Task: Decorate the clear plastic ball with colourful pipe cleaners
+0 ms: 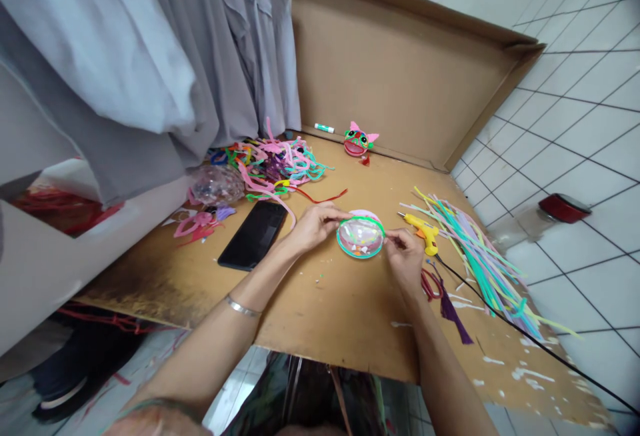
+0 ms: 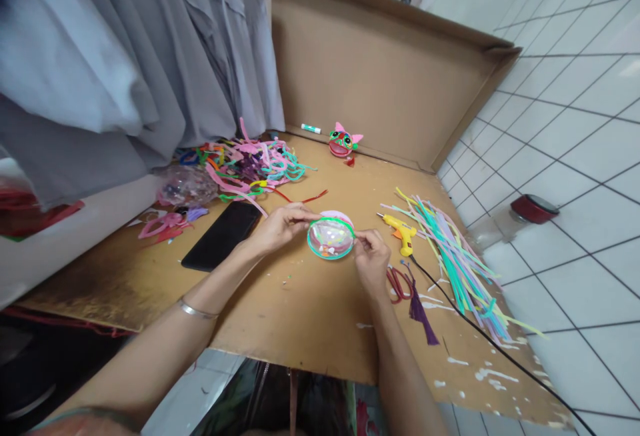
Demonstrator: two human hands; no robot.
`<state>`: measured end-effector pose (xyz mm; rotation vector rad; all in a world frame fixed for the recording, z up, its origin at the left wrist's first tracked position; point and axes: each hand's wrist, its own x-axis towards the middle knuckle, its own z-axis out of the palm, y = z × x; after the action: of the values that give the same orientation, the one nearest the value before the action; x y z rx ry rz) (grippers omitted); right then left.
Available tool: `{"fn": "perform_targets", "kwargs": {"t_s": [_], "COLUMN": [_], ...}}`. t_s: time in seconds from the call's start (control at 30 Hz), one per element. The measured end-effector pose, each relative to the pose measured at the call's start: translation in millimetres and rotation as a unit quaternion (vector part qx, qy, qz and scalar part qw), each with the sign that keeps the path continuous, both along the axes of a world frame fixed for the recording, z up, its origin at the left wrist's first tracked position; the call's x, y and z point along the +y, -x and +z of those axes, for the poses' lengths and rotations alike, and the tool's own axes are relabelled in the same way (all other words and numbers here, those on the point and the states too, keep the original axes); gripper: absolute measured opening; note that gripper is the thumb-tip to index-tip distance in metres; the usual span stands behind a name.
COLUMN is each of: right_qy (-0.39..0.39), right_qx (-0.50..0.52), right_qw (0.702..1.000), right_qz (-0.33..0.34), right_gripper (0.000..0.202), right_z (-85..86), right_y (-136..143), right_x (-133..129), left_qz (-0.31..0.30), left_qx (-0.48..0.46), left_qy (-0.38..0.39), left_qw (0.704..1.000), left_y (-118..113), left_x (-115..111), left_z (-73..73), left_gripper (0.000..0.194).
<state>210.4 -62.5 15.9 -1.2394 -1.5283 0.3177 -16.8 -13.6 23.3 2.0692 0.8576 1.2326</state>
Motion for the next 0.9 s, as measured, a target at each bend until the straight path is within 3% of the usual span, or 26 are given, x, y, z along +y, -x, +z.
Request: {"fn": "perform_targets", "kwargs": {"t_s": [0.9], "right_qy": [-0.003], "right_qx": [-0.002], "right_qw": [1.000], "right_qz": [-0.008], "right_gripper": [0.009], "right_z": [-2.4], "right_y": [-1.8], "right_x": [2.1], "left_qz": [0.003], "left_qx": [0.015], "left_qy": [0.023], "left_qw": [1.000], "left_y": [1.7], "left_x": [-1.4], "left_z": [2.7], "left_gripper": [0.031]}}
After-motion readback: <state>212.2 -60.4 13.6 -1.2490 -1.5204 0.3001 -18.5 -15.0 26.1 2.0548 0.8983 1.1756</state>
